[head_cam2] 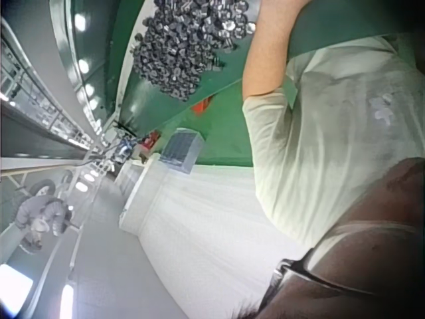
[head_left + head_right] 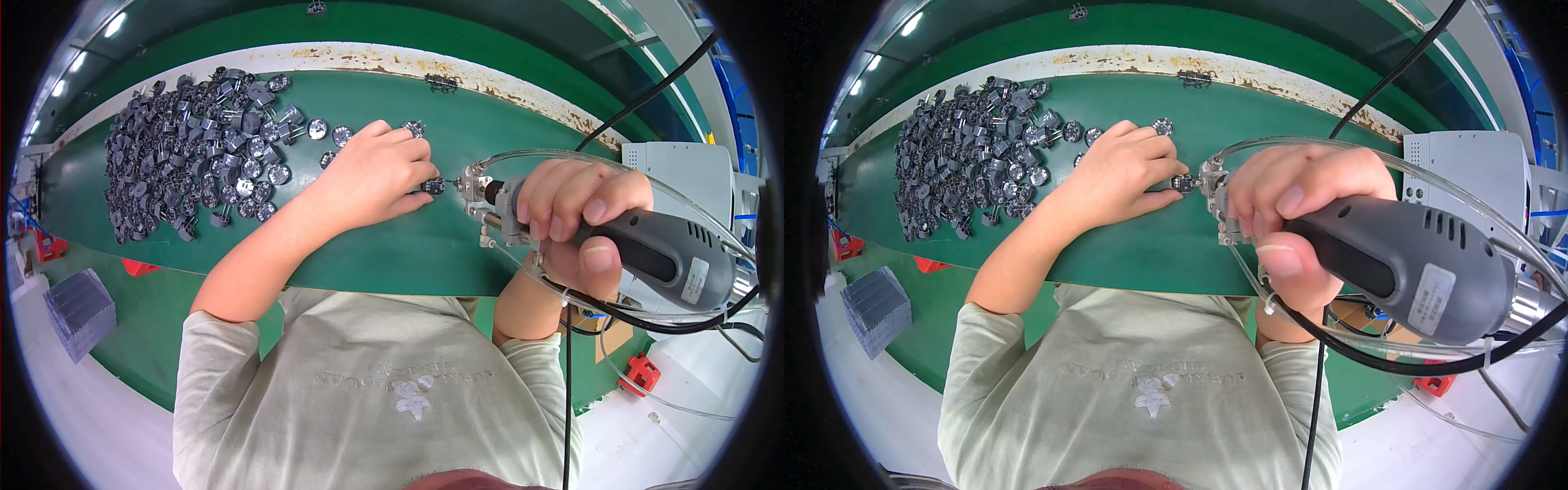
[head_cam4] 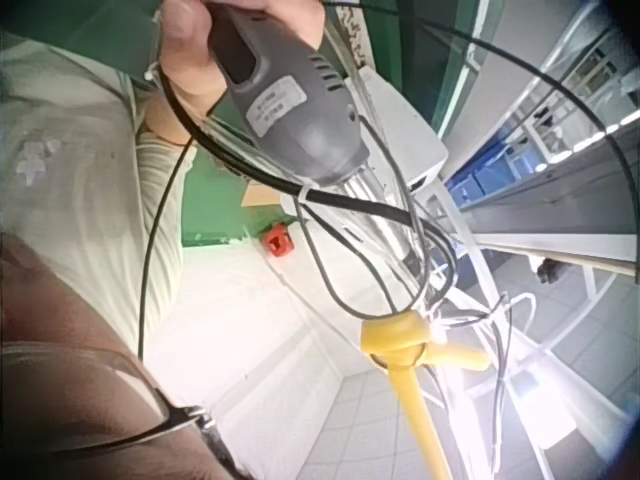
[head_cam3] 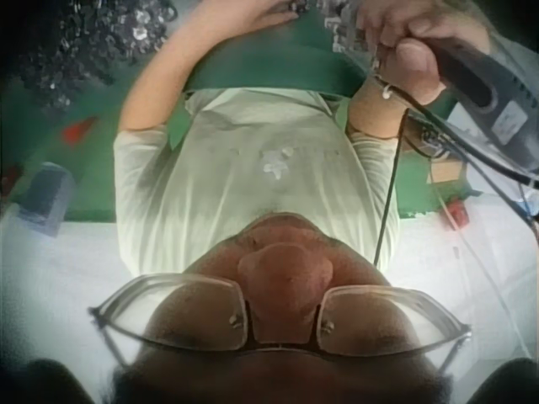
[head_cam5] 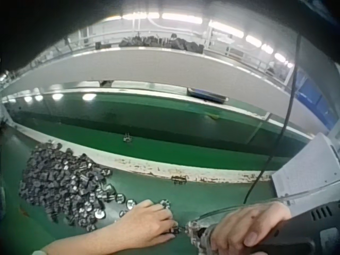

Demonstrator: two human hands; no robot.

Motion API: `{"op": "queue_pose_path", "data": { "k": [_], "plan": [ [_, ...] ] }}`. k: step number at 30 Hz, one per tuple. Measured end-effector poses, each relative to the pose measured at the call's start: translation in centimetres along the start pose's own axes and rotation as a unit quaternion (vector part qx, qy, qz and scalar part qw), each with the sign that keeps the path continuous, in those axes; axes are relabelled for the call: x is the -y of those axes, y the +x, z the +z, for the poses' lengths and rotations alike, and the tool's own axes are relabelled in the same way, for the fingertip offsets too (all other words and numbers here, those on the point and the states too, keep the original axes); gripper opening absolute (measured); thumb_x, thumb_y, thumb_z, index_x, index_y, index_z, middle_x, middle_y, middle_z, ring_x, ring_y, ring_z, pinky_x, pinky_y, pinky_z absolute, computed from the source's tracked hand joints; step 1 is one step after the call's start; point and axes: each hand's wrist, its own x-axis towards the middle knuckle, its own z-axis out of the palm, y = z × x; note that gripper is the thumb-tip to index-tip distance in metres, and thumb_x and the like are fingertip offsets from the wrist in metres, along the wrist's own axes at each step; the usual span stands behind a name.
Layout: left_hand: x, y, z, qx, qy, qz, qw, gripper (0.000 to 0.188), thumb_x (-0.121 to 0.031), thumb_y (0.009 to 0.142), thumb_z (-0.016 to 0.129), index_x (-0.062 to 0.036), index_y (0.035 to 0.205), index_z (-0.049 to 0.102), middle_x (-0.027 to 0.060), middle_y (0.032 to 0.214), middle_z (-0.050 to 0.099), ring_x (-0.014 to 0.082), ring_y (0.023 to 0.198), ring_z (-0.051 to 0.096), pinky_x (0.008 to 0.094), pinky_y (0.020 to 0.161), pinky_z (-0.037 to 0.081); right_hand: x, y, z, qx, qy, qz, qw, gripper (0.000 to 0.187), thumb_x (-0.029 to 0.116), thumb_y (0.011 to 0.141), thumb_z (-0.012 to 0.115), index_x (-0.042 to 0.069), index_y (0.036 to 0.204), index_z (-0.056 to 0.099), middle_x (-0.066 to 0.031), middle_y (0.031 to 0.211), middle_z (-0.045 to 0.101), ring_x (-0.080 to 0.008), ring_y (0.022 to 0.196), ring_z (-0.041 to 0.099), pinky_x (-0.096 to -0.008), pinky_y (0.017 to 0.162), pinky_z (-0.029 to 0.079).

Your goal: The person uses a soldering iron to attach small metal pins to the base of cylindrical electronic components. They pick up each component from a pile on a green workbench, apply the soldering iron to the base, and place the finished unit into a separate area. The process is repeated continuously for numerous components.

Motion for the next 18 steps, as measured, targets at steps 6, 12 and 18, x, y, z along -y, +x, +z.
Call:
{"op": "queue_pose_path", "data": {
  "k": [6, 12, 18],
  "plan": [
    [-0.2, 0.0, -1.1, -0.017, -0.002, 0.018, 1.000, 0.028, -0.023, 0.077, 0.083, -0.0114, 0.103, 0.077, 0.0005, 0.091, 0.066, 0.0198, 0.093, 0.062, 0.0356, 0.082, 0.044, 0.4, 0.4, -1.5, 0.008, 0.000, -0.024, 1.000, 0.032, 0.016, 0.088, 0.080, 0.004, 0.101, 0.053, -0.0066, 0.070, 0.057, -0.0185, 0.055, 0.056, -0.0372, 0.053, 0.051],
    [3.7, 4.4, -4.8, -0.092, 0.074, -0.065, 0.991, 0.030, -0.029, 0.080, 0.080, -0.0120, 0.106, 0.078, 0.0052, 0.096, 0.071, 0.0269, 0.095, 0.067, 0.0404, 0.086, 0.048, -0.2, 0.2, -1.6, -0.034, -0.007, -0.030, 0.999, 0.032, 0.013, 0.086, 0.081, 0.003, 0.101, 0.055, -0.0053, 0.068, 0.056, -0.0175, 0.055, 0.055, -0.0360, 0.053, 0.051],
    [15.4, 9.2, -2.9, -0.153, 0.167, -0.171, 0.959, 0.049, -0.034, 0.083, 0.075, -0.0119, 0.127, 0.070, 0.0129, 0.122, 0.067, 0.0337, 0.120, 0.060, 0.0451, 0.104, 0.045, -0.9, 0.4, -0.5, -0.044, 0.018, -0.020, 0.999, 0.031, 0.008, 0.084, 0.082, 0.003, 0.097, 0.054, -0.0066, 0.070, 0.058, -0.0164, 0.057, 0.054, -0.0335, 0.055, 0.050]
  ]
}}
